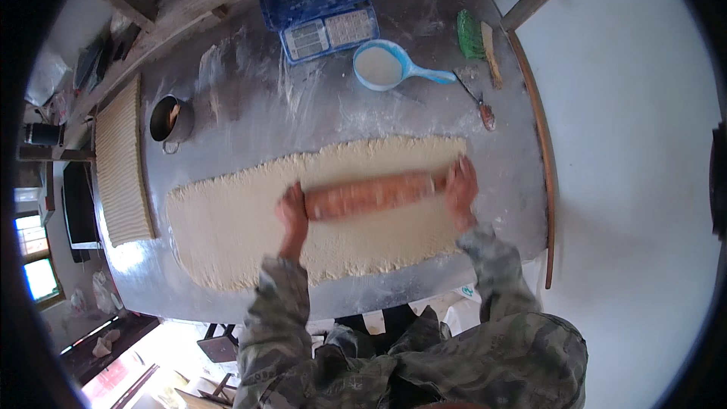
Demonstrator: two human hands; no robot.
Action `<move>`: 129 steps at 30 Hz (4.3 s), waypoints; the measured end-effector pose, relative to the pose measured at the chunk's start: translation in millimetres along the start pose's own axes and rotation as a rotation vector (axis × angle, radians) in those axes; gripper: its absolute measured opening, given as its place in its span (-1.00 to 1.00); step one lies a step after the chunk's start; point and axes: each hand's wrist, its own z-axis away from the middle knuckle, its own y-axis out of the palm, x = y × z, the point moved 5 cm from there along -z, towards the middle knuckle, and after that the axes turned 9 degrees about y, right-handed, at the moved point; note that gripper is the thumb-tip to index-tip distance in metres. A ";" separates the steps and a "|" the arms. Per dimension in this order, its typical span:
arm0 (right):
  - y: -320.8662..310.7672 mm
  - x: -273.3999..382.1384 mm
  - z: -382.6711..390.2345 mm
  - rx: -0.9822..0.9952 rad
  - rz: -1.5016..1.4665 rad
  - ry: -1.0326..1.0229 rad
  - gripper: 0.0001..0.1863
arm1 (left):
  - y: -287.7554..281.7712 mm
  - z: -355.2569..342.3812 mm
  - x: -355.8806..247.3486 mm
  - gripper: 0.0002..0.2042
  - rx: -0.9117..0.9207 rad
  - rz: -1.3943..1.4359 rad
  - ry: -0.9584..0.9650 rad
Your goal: The person uses a rolling pin to flatten a long piece of dough on a metal table and then cuts the dough into thin strips using a large cleaver.
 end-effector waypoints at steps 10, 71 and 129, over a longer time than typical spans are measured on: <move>50.8 2.2 -118.2 -0.071 -0.018 0.122 -0.75 | -3.2 -135.4 -56.9 -0.48 -0.078 -0.060 -0.025; -25.4 -103.5 -42.1 0.262 -0.013 0.245 -0.68 | 24.6 5.1 -122.4 -0.54 0.181 0.097 -0.084; -28.4 -42.5 93.6 0.364 -0.780 0.612 -0.51 | -198.8 110.6 337.7 -0.39 -0.128 0.775 -0.607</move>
